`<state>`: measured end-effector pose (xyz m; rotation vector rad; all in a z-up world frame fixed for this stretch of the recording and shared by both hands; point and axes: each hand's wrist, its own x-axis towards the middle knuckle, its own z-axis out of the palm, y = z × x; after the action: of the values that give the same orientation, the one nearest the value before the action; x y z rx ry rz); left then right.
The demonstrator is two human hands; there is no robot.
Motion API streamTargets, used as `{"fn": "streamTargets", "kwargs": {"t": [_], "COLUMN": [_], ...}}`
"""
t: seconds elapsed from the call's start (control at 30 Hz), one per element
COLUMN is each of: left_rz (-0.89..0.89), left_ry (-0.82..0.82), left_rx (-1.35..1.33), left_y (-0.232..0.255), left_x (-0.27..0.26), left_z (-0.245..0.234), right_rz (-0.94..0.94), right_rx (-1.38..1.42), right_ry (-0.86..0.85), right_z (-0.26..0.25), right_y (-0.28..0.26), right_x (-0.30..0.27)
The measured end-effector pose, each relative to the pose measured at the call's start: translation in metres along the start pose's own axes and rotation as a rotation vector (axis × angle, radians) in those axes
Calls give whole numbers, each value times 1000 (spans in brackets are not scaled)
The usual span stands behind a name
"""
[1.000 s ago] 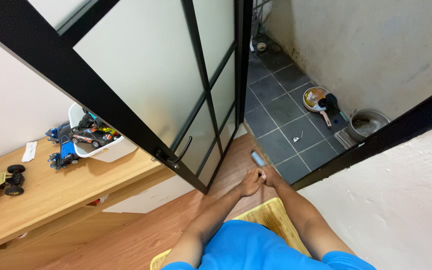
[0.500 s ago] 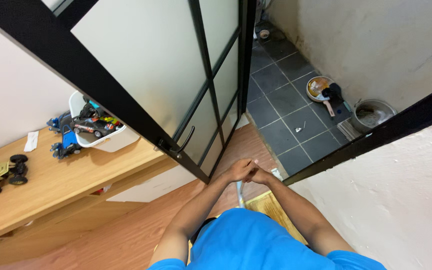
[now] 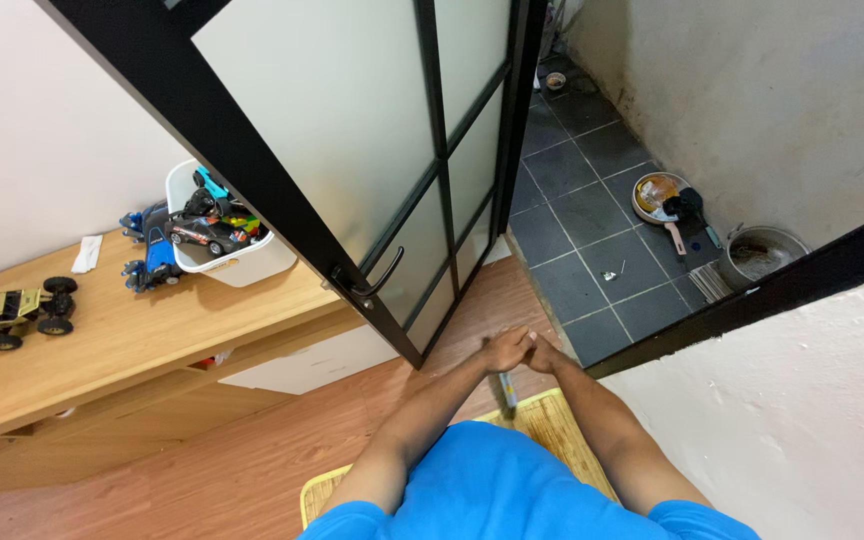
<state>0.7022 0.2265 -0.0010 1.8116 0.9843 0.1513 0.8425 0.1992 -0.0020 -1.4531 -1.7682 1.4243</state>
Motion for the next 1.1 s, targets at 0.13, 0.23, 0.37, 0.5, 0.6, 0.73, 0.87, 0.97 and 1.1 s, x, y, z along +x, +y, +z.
{"fn": "streamTargets", "kwargs": {"t": [0.13,0.23,0.37,0.5,0.6,0.73,0.87,0.97,1.1], "left_rz": [76,99,220,246,183,98,118,104,82], "left_ry": [54,78,152,211,188,76,50,69,54], "left_rx": [41,12,34,66,114,225,245,272,227], "left_y": [7,8,5,12,27,39,35,30,21], "left_x": [3,-2,-8,-11,-16,-20,-24,-13,-1], "left_z": [0,1,6,-5,-16,-21,-16,-9,0], "right_rz": [-84,-105,-416,-288,-254,40,150,125,-16], "right_rx": [-46,-248,-617,-492,50,-39,-64,-75,-142], "right_ry": [92,153,146,28,-50,-115,-177,-153,-50], "right_z": [-15,-21,-31,-36,-27,-2,5,-7,-28], "right_y": [-7,-14,-18,-16,-10,4,4,-2,-4], "right_x": [-1,-3,1,6,6,5,-1,-4,-6]}}
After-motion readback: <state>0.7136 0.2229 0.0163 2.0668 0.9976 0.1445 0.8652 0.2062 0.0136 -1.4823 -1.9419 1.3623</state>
